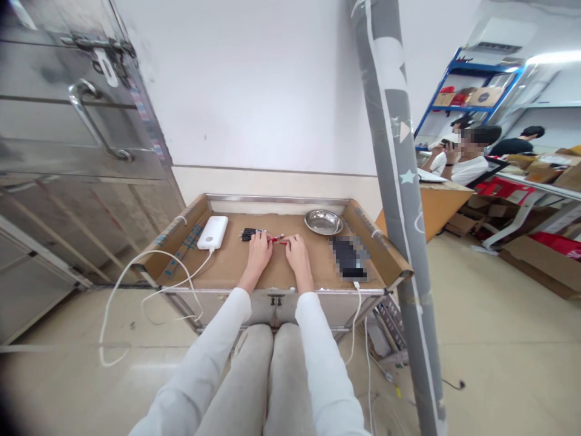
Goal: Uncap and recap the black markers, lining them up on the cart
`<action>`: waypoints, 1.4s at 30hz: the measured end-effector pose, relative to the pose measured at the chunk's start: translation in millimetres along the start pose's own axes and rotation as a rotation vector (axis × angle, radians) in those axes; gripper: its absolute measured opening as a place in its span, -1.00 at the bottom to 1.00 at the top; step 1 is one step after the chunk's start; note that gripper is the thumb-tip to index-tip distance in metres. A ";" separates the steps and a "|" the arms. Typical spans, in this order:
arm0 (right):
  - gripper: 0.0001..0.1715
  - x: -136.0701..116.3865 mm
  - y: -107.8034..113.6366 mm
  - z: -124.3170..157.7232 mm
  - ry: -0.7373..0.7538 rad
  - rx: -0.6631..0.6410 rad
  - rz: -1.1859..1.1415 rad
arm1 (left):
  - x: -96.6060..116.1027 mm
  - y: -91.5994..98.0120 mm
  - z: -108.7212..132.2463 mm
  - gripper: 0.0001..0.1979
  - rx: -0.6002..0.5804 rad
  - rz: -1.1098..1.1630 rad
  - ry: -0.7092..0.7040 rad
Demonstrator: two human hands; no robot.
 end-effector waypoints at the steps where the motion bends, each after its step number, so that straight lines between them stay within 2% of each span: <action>1: -0.67 -0.3 0.8 0.6 -0.010 0.015 0.014 | 0.0 1.3 0.4 -0.81 0.009 -0.007 0.029; 6: -0.67 -4.7 6.6 3.5 -0.035 0.068 0.104 | -0.2 7.8 2.2 -0.81 0.031 -0.025 0.113; 11: -0.67 -5.1 8.1 3.6 -0.057 0.064 0.148 | -5.1 5.6 1.9 -0.78 0.052 -0.026 0.156; 16: -0.69 -2.3 5.0 3.1 -0.043 0.069 0.165 | -8.1 0.1 1.2 -0.79 0.033 0.106 0.153; 20: -0.71 -5.1 3.9 2.3 -0.015 0.019 0.187 | -8.4 -0.8 0.8 -0.76 0.029 0.258 0.157; 26: -0.71 -6.5 2.0 1.2 -0.003 -0.067 0.268 | -5.0 -0.3 0.5 -0.72 -0.035 0.363 0.062; 32: -0.73 -7.1 2.8 -0.5 -0.017 -0.090 0.335 | 2.5 4.8 0.2 -0.74 -0.005 0.237 -0.078; 36: -0.76 -9.8 5.1 -1.3 -0.043 -0.057 0.353 | 7.2 4.6 1.7 -0.77 -0.082 0.146 -0.176; 38: -0.76 -11.0 6.0 -1.2 -0.056 -0.049 0.353 | 7.5 2.5 2.4 -0.79 -0.099 0.113 -0.184; 42: -0.73 -12.9 6.7 -0.3 -0.070 -0.087 0.372 | 5.6 -3.0 3.2 -0.77 -0.062 0.030 -0.151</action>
Point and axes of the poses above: each hand's wrist, its own z-axis away from the middle knuckle, its own y-axis out of the back of the hand, x = y × z, the point moved 2 cm from there along -z, towards the middle knuckle, and after that the axes turned 3 degrees about y, right-handed, at the moved point
